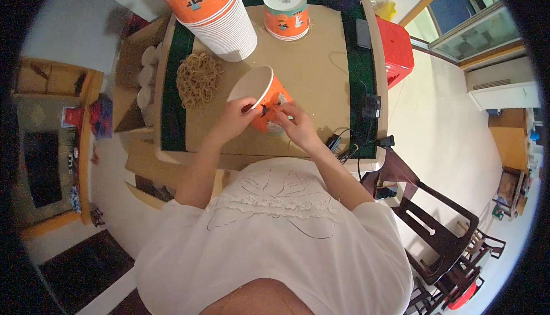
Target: The person is placing bundles of dried noodles into paper cups and stacking the prepared cups at a workstation.
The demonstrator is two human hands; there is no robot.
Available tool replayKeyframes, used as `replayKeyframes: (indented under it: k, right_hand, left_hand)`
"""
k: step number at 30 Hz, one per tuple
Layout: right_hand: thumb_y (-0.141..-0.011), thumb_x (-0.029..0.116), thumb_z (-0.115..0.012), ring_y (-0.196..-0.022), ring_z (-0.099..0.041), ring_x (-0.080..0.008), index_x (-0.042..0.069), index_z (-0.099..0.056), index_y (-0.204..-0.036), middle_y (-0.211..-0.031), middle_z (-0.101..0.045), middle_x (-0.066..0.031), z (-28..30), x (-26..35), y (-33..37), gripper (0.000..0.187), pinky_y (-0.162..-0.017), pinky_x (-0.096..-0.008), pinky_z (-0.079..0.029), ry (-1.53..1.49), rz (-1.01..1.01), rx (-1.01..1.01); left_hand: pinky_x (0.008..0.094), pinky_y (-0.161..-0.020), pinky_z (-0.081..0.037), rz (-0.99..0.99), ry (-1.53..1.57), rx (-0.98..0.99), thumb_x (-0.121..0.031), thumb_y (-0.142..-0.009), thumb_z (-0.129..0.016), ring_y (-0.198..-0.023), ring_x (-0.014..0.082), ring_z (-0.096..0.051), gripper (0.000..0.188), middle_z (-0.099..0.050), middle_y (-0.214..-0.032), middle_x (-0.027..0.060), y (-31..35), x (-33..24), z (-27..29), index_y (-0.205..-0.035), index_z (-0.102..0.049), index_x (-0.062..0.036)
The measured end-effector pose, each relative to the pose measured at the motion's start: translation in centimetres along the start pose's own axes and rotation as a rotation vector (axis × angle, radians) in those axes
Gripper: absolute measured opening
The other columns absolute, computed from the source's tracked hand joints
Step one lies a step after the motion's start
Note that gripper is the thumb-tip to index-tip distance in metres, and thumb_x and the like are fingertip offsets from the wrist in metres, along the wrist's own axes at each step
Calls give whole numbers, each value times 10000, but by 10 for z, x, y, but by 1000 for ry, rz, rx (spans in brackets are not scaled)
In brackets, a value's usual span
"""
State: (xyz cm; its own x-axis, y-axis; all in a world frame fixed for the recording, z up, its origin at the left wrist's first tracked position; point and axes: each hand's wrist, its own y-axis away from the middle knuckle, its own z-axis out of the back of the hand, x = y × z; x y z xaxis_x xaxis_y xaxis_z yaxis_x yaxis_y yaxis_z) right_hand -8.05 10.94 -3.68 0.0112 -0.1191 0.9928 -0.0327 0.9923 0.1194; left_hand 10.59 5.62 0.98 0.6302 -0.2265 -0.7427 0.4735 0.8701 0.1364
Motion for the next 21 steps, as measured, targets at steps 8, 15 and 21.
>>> replayKeyframes:
  k: [8, 15, 21]
  right_hand:
    - [-828, 108, -556, -774, -553, -192, -17, -621, -852, -868, -535, -111, 1, 7, -9, 144, -692, -297, -463, 147, 64, 76]
    - [-817, 115, -556, -751, -547, -210, -13, -614, -840, -857, -537, -125, 4, 7, -11, 142, -686, -312, -459, 261, 122, 63]
    - [-802, 118, -555, -722, -539, -217, -2, -626, -839, -820, -530, -132, 8, -2, -17, 144, -659, -319, -453, 311, 138, 57]
  left_hand:
    - [230, -685, -462, 48, 418, 15, -32, -827, -567, -776, 68, -545, 290, -629, -889, 21, 4, 5, -18, -1114, -581, 8]
    - [250, -636, -489, -54, 463, -8, -48, -815, -572, -675, 98, -594, 304, -649, -863, 90, 4, 3, -24, -1119, -590, -34]
    - [256, -635, -491, -60, 442, 16, -49, -821, -551, -679, 114, -608, 288, -654, -868, 88, 1, -1, -25, -1105, -591, -23]
